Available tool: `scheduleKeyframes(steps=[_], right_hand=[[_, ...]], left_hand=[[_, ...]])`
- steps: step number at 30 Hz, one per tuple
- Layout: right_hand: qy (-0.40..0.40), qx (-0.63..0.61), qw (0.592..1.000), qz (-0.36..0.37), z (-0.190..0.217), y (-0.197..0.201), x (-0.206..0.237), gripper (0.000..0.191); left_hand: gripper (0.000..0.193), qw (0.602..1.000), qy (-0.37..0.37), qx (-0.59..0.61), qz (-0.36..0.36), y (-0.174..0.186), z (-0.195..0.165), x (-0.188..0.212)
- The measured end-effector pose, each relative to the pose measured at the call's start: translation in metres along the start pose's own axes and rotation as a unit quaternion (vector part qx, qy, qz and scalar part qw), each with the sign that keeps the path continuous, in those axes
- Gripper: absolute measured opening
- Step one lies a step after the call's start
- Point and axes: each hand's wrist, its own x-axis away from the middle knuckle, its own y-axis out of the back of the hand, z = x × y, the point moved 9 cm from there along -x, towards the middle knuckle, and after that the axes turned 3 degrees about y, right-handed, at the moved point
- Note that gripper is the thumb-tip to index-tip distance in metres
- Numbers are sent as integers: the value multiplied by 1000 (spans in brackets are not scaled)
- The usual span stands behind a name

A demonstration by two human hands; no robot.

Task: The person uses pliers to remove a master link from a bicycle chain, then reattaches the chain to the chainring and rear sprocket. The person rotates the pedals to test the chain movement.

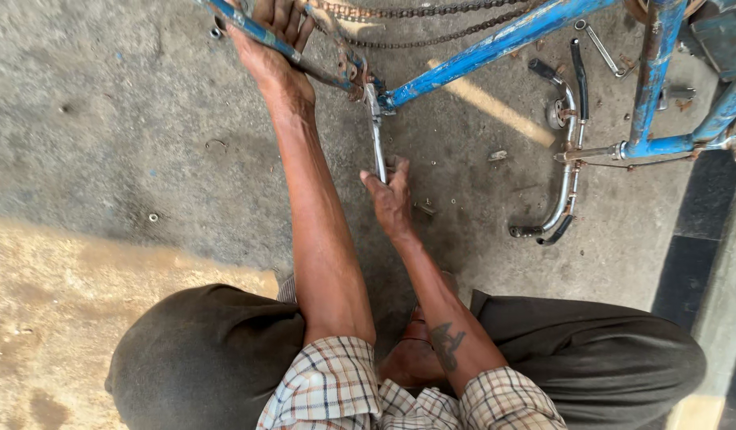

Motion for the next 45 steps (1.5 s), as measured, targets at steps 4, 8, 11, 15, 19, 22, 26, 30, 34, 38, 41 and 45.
scheduleKeyframes(steps=[4,8,11,15,19,22,26,30,34,38,41,45], right_hand=[[100,-2,995,15,40,12,10,52],[93,34,994,42,43,4,0,59],[28,95,994,44,19,2,-9,40],[41,61,997,32,26,10,-5,39],[49,121,990,57,53,11,-1,40],[65,61,994,58,76,9,5,38],[130,28,990,46,99,7,12,39],[109,91,990,7,102,18,-3,43],[82,107,990,51,95,23,-5,46],[155,80,981,80,109,23,9,48],[216,79,968,97,117,16,16,46],[182,61,978,87,96,12,9,44]], left_hand=[[95,993,-4,-90,-72,15,1,2],[101,987,40,-89,-129,17,7,11],[108,987,28,-87,-129,3,1,20],[113,985,-54,-134,-97,-26,-27,33],[119,982,-88,-145,-84,-46,-45,48],[116,971,-108,-197,-84,-57,-56,59],[109,959,-45,-253,-116,-65,-51,60],[97,960,-4,-233,-156,-76,-48,59],[86,951,4,-259,-168,-81,-45,62],[76,955,-10,-254,-150,-81,-43,66],[60,965,-7,-232,-122,-76,-37,66],[45,967,29,-227,-114,-64,-25,61]])
